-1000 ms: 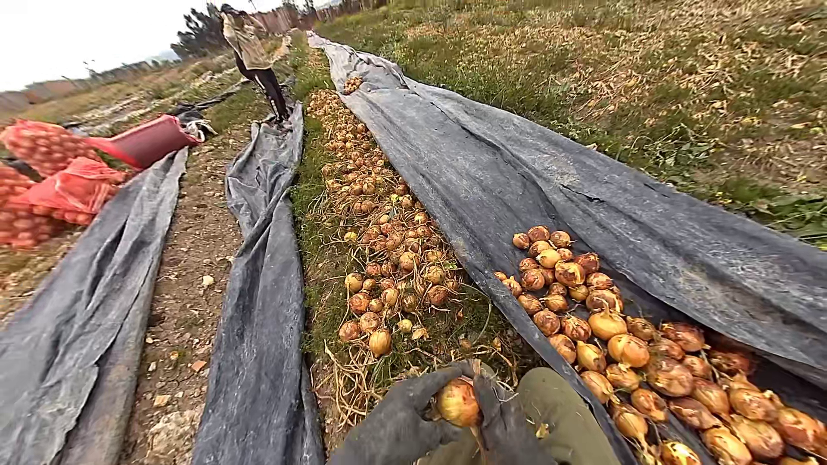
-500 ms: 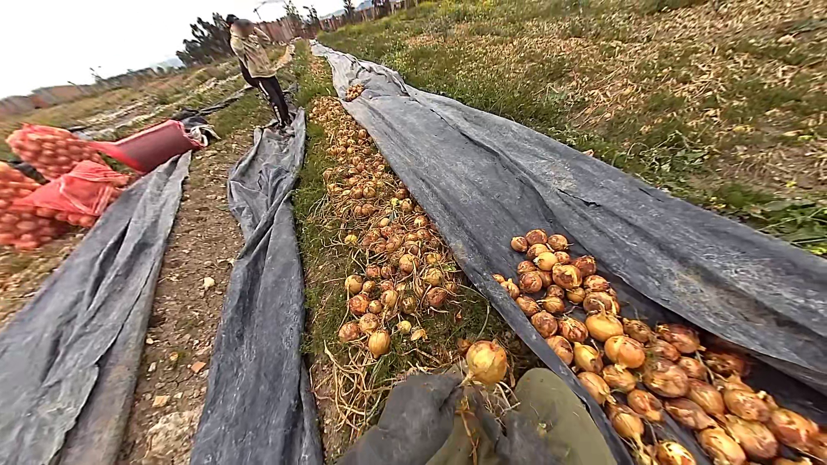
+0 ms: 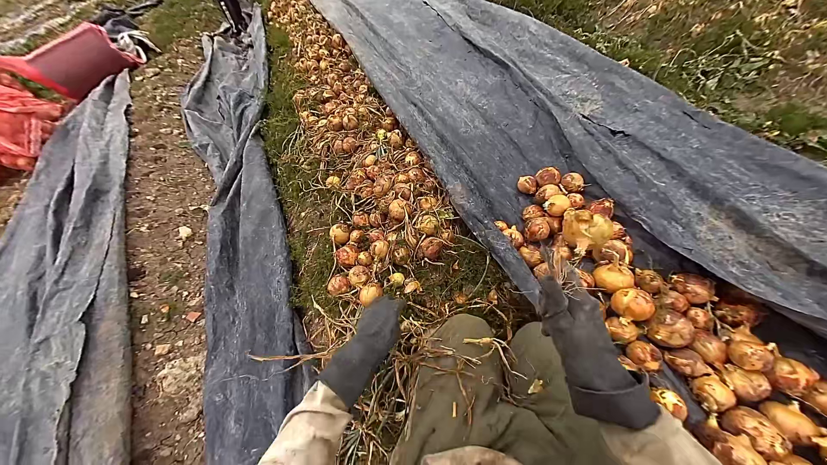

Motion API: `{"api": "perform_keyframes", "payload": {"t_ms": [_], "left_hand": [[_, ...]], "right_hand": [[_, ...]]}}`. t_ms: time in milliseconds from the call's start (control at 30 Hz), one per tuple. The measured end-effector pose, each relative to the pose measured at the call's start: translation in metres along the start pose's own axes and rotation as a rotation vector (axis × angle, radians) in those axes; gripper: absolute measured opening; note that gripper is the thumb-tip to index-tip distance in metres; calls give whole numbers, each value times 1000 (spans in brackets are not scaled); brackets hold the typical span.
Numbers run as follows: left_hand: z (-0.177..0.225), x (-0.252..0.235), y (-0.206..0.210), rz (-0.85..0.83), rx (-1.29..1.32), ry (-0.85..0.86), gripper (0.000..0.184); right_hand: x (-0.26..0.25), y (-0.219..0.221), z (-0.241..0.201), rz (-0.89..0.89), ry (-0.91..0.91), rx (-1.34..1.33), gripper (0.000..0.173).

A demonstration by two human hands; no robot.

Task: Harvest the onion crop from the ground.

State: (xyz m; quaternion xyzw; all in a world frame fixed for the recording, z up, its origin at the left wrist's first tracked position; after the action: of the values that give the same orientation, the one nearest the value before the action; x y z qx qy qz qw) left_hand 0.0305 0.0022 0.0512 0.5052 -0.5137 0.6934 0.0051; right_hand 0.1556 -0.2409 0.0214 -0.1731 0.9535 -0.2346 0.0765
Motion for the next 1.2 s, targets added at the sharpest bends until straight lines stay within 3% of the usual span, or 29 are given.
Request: {"api": "perform_keyframes", "payload": {"t_ms": [67, 100, 167, 267, 400, 467, 533, 633, 700, 767, 833, 900, 1000, 1067, 1133, 1200], "left_hand": [[-22, -96, 65, 131, -88, 306, 40], [-26, -131, 89, 104, -134, 343, 40], [-25, -159, 119, -54, -272, 237, 39], [-42, -160, 135, -9, -223, 130, 42], [-99, -122, 115, 144, 374, 54, 63], [-116, -85, 96, 247, 640, 101, 63], [-118, -45, 81, 335, 910, 253, 61], [-94, 19, 57, 364, 1173, 439, 60], [-73, 53, 54, 370, 1127, 578, 52], [-56, 74, 59, 412, 930, 723, 44], [-46, 89, 67, 417, 774, 751, 43], [-45, 96, 75, 276, 726, 633, 46], [-46, 97, 88, -24, 733, 408, 35], [-47, 92, 90, -47, 656, 334, 29], [-50, 89, 77, 66, 589, 278, 32], [-47, 91, 57, 238, 523, 284, 35]], "right_hand": [[-5, 5, -3, 27, 71, -83, 52], [-1, 11, -6, -7, 106, -137, 48], [14, 24, 5, -141, 184, -157, 43], [46, 37, 20, -319, 376, -86, 48], [99, 63, 64, -521, 359, 137, 60], [106, 68, 50, -632, 259, 281, 64], [99, 76, 25, -648, 136, 321, 65], [84, 90, -10, -610, -19, 128, 70], [91, 99, -29, -633, 21, -106, 75], [106, 112, -39, -591, 75, -434, 64], [120, 117, -45, -524, 144, -633, 66], [125, 113, -46, -444, 78, -527, 60], [121, 95, -49, -143, -383, -22, 52], [114, 78, -50, 42, -575, 100, 50], [108, 62, -44, 79, -502, 89, 54], [103, 55, -31, -94, -245, 170, 59]]}}
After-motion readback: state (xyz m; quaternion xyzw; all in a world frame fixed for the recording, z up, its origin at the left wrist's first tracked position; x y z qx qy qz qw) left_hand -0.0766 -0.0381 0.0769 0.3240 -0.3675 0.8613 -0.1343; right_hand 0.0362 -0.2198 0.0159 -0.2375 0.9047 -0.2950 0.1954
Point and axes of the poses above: each hand's wrist, its own x-axis away from the middle knuckle, its own y-axis out of the palm, z = x × y, the point moved 5 cm from there along -x, towards the middle knuckle, and after that the axes turned 6 degrees about -y, right-handed, at the moved point
